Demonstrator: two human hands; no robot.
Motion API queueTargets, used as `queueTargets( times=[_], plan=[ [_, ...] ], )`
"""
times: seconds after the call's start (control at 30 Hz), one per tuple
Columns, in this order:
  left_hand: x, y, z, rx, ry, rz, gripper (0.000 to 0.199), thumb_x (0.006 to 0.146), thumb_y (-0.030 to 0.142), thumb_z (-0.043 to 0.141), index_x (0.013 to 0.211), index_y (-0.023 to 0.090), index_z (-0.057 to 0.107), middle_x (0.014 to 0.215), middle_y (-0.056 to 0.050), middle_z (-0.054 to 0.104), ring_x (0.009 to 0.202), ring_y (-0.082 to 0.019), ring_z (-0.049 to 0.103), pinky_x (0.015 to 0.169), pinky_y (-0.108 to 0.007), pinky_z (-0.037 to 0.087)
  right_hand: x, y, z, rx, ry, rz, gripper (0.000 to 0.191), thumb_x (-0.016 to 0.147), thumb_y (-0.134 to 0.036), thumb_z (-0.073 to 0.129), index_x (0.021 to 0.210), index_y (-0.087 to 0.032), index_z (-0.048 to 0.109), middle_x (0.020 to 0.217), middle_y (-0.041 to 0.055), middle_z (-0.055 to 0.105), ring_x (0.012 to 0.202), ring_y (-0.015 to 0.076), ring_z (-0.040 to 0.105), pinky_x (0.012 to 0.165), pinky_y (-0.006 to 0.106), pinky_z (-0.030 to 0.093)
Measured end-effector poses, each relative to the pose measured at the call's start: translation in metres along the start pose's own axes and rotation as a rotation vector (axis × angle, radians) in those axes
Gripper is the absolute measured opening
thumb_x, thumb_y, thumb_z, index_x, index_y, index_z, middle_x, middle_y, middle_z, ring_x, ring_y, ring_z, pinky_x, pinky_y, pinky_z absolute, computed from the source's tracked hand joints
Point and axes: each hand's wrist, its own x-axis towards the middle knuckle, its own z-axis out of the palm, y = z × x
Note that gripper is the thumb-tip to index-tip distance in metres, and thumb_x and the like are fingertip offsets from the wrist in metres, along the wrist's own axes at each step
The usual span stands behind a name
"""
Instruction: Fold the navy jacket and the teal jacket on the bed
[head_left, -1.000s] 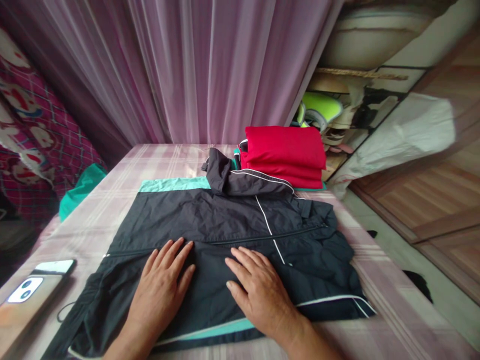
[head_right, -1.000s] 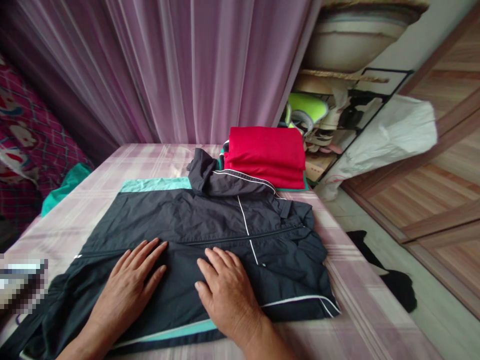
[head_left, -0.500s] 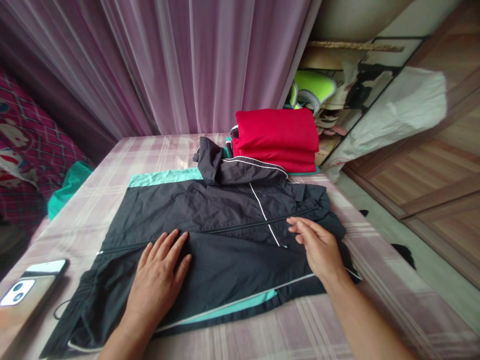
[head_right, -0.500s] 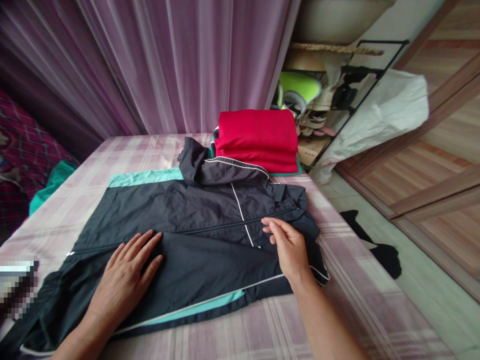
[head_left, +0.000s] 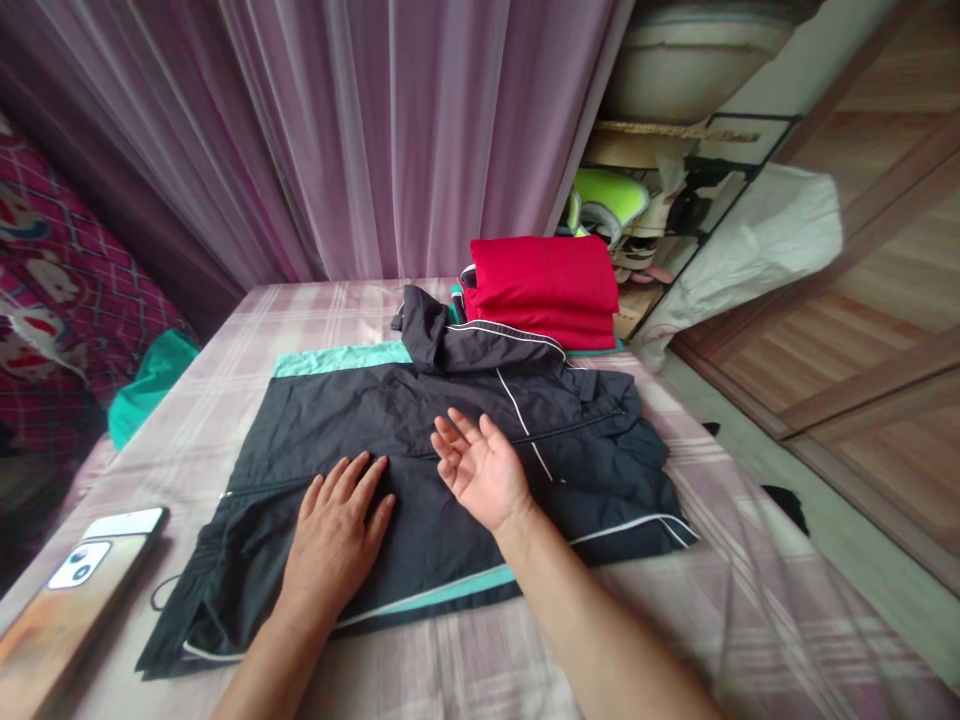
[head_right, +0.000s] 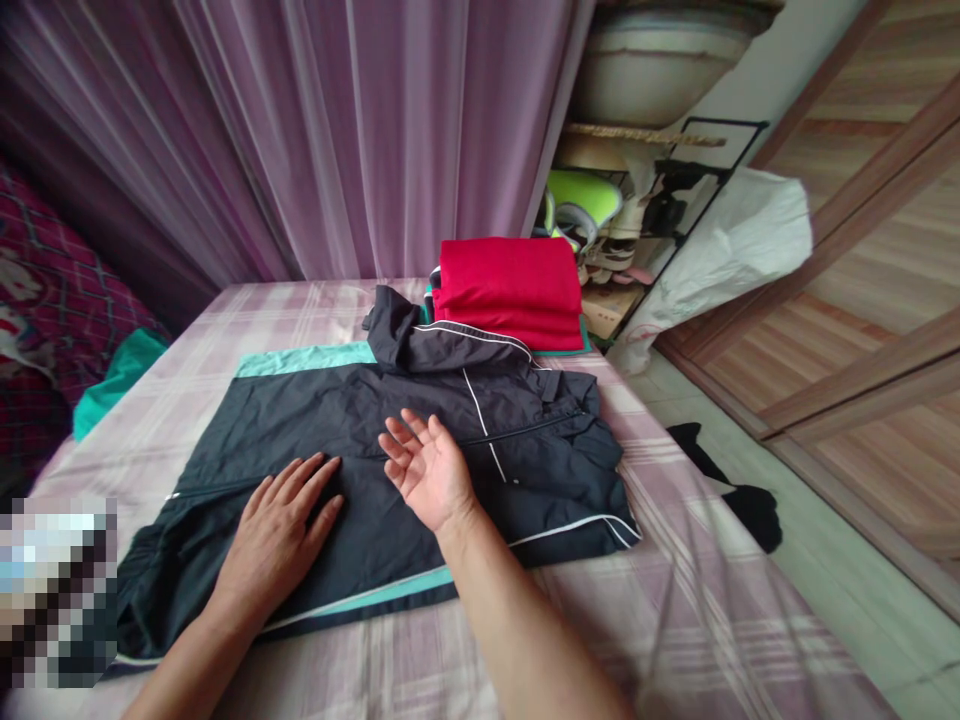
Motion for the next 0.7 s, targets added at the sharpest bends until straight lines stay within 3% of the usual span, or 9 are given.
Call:
queueTargets(
  times=[0.1, 0.2, 0.37, 0.5, 0.6, 0.7],
  plan=[
    [-0.001, -0.001, 0.001, 0.009, 0.002, -0.004, 0.048, 0.098, 0.042, 0.042, 0.14, 0.026, 0.057, 0.145, -0.009, 0.058, 0.138, -0.03, 0.049, 0.114, -0.054, 0.039, 0.009, 0.004, -0.013, -0.018, 0.023, -0.027, 0.042, 0.097, -0.054, 0.036, 0.108, -0.022, 0.062, 0.118, 0.0103, 0.071, 0.118, 0.0224, 0.064, 0.089, 0.045, 0.057],
    [-0.001, -0.001, 0.0, 0.015, -0.008, -0.008, 0.048, 0.097, 0.042, 0.043, 0.141, 0.027, 0.057, 0.146, -0.008, 0.058, 0.138, -0.029, 0.049, 0.114, -0.053, 0.039, 0.013, -0.013, -0.039, -0.031, 0.068, -0.079, 0.04, 0.096, -0.054, 0.037, 0.105, -0.025, 0.062, 0.121, 0.0103, 0.069, 0.122, 0.0223, 0.062, 0.096, 0.048, 0.055],
    [-0.001, 0.0, -0.001, 0.011, -0.016, -0.008, 0.048, 0.098, 0.043, 0.043, 0.141, 0.027, 0.056, 0.147, -0.007, 0.057, 0.138, -0.029, 0.049, 0.115, -0.053, 0.039, 0.006, -0.052, -0.083, 0.132, 0.191, -0.138, 0.031, 0.097, -0.045, 0.041, 0.104, -0.026, 0.064, 0.118, 0.008, 0.069, 0.114, 0.0194, 0.065, 0.087, 0.041, 0.059],
    [-0.001, 0.0, -0.001, 0.005, -0.014, -0.007, 0.048, 0.098, 0.043, 0.043, 0.141, 0.027, 0.056, 0.146, -0.007, 0.058, 0.138, -0.029, 0.049, 0.115, -0.053, 0.038, 0.001, -0.063, -0.091, 0.156, 0.313, -0.194, 0.023, 0.094, -0.038, 0.048, 0.097, -0.025, 0.067, 0.106, 0.0045, 0.073, 0.098, 0.0151, 0.069, 0.077, 0.031, 0.059],
    [0.0, 0.0, -0.001, 0.006, -0.015, -0.008, 0.048, 0.098, 0.043, 0.042, 0.141, 0.025, 0.057, 0.146, -0.008, 0.058, 0.138, -0.03, 0.049, 0.115, -0.054, 0.038, 0.002, -0.063, -0.09, -0.105, 0.384, -0.264, 0.021, 0.085, -0.041, 0.06, 0.09, -0.023, 0.069, 0.09, 0.0032, 0.074, 0.078, 0.0147, 0.069, 0.063, 0.025, 0.053],
    [0.0, 0.001, -0.002, 0.016, -0.021, -0.01, 0.048, 0.099, 0.042, 0.042, 0.14, 0.025, 0.057, 0.146, -0.008, 0.058, 0.138, -0.03, 0.049, 0.114, -0.053, 0.039, 0.001, -0.064, -0.094, -0.674, 0.451, -0.408, 0.029, 0.08, -0.049, 0.062, 0.078, -0.021, 0.069, 0.068, 0.0027, 0.07, 0.057, 0.0149, 0.06, 0.055, 0.025, 0.043]
  ],
)
